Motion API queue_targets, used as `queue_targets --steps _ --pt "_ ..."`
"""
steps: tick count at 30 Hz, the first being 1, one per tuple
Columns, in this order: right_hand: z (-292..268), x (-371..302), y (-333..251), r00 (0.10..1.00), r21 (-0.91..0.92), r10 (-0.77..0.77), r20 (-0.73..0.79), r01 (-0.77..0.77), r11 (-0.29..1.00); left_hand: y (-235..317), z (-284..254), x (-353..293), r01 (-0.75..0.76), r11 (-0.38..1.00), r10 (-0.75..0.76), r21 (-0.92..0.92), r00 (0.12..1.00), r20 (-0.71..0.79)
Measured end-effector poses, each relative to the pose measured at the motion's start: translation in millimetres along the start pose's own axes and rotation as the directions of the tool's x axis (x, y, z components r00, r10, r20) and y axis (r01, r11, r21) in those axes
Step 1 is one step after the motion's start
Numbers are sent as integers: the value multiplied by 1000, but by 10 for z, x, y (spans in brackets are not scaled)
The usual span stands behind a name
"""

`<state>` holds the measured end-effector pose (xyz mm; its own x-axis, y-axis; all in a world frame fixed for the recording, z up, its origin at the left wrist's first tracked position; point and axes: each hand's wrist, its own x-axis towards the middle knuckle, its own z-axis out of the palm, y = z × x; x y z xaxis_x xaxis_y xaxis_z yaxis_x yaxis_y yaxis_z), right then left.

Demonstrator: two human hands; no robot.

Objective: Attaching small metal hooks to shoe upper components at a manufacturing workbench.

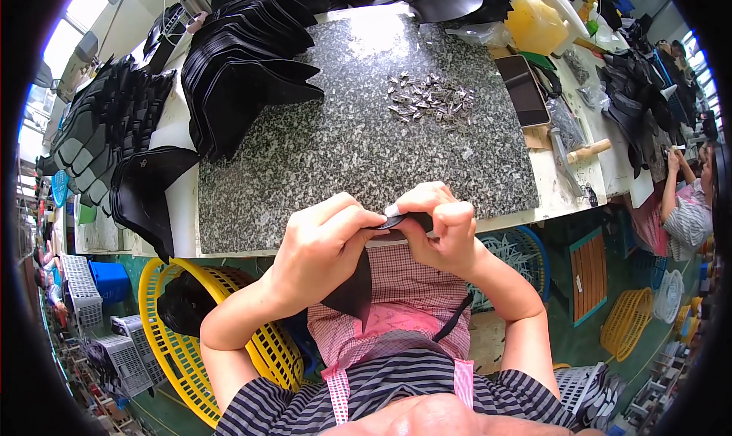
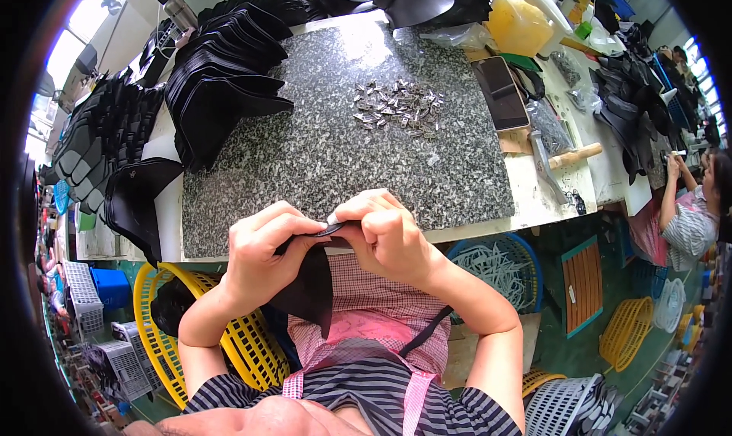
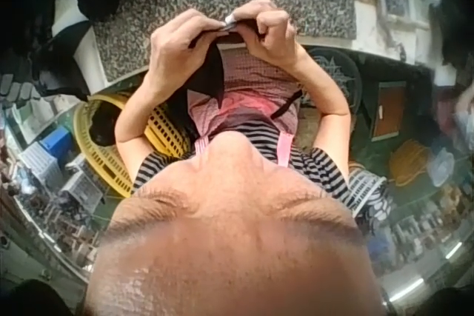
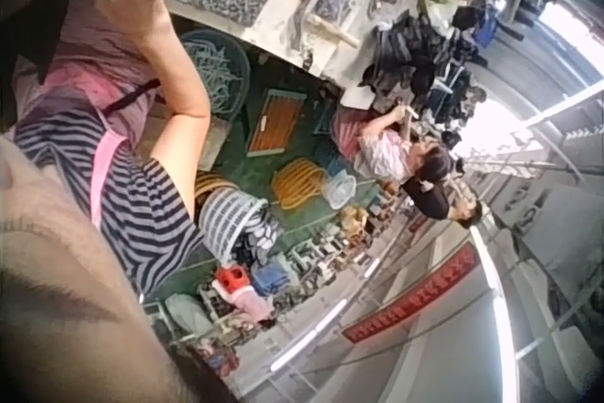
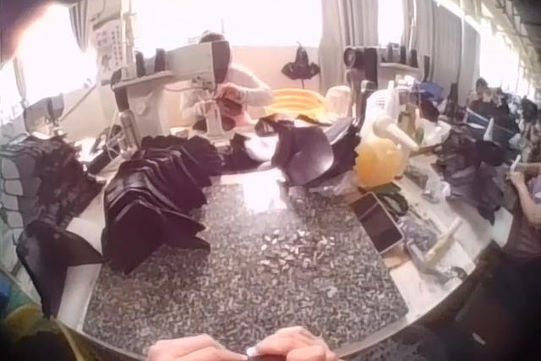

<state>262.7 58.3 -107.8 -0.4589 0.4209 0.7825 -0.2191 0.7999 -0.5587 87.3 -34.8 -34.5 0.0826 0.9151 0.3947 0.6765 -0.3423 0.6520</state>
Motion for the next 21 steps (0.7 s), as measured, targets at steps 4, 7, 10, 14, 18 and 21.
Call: queue_targets --steps 4,7,10,14,18,21 --pt "13 24 -54 999 19 -9 49 9 1000 -3 -9 -53 -71 996 69 55 997 41" --pt "-70 40 -112 979 7 83 185 -86 996 -23 6 -27 -151 984 146 90 987 66" --pt "-109 72 -174 928 23 223 300 -240 970 8 -30 -14 -235 963 225 131 970 92" --pt "-153 109 -153 865 201 379 329 -457 867 39 -81 21 -262 956 246 129 961 130" --pt "-158 81 -83 885 332 371 280 -452 828 68 -83 -10 -223 970 212 94 970 117" --pt "-171 95 -91 922 289 294 254 -362 886 76 -84 -39 -198 977 188 80 975 122"
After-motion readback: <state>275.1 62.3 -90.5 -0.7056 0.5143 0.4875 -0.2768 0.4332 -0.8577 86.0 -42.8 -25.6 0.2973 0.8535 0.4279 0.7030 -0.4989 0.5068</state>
